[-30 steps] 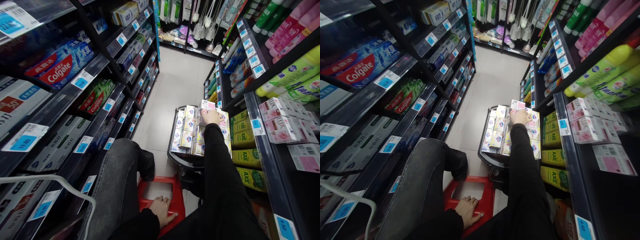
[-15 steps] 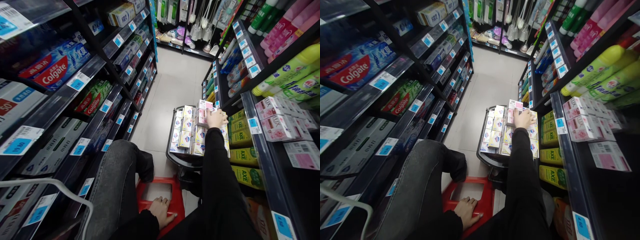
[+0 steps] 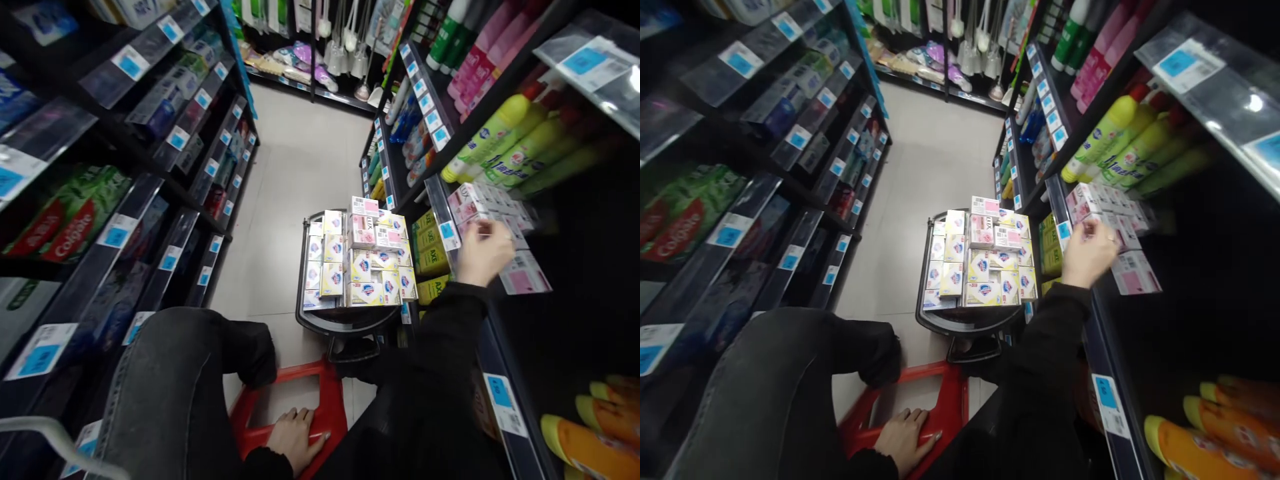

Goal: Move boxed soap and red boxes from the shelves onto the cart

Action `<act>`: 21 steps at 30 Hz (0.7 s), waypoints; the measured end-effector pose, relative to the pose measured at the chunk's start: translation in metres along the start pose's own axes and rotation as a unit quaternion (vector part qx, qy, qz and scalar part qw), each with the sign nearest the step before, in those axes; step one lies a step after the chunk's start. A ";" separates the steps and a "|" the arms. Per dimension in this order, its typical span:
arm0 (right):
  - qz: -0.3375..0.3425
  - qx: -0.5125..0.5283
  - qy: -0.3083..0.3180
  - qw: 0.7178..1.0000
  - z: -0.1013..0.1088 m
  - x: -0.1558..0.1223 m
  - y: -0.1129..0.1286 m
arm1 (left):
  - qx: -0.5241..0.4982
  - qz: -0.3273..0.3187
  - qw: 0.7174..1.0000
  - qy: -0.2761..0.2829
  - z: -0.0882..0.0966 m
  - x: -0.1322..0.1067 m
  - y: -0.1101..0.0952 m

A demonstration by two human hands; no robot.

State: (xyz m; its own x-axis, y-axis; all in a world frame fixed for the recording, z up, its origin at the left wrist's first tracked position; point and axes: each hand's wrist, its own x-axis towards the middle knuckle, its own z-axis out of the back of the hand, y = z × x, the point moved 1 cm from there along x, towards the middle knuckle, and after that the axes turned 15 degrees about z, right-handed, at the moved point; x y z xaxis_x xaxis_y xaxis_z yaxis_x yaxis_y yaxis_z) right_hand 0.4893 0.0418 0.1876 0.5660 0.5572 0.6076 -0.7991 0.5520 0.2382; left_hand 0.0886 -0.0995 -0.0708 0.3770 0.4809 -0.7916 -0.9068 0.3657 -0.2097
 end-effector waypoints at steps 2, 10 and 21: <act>-0.092 -0.121 -0.041 0.988 0.033 0.002 -0.028 | 0.006 0.000 1.000 0.000 0.001 0.000 0.000; -0.171 -0.183 0.291 0.923 0.070 0.016 -0.125 | 0.017 -0.006 1.000 0.002 0.002 0.001 0.001; -0.022 0.536 0.117 0.836 0.077 -0.098 -0.047 | 0.029 -0.004 1.000 -0.011 0.003 0.000 -0.001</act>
State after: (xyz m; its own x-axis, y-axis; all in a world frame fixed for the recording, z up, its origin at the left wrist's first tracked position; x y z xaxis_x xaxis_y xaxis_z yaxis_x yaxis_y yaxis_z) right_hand 0.4562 -0.0864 0.1751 0.5237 0.7265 0.4449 -0.4274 -0.2277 0.8749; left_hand 0.0903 -0.0977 -0.0693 0.3886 0.4948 -0.7773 -0.8917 0.4145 -0.1819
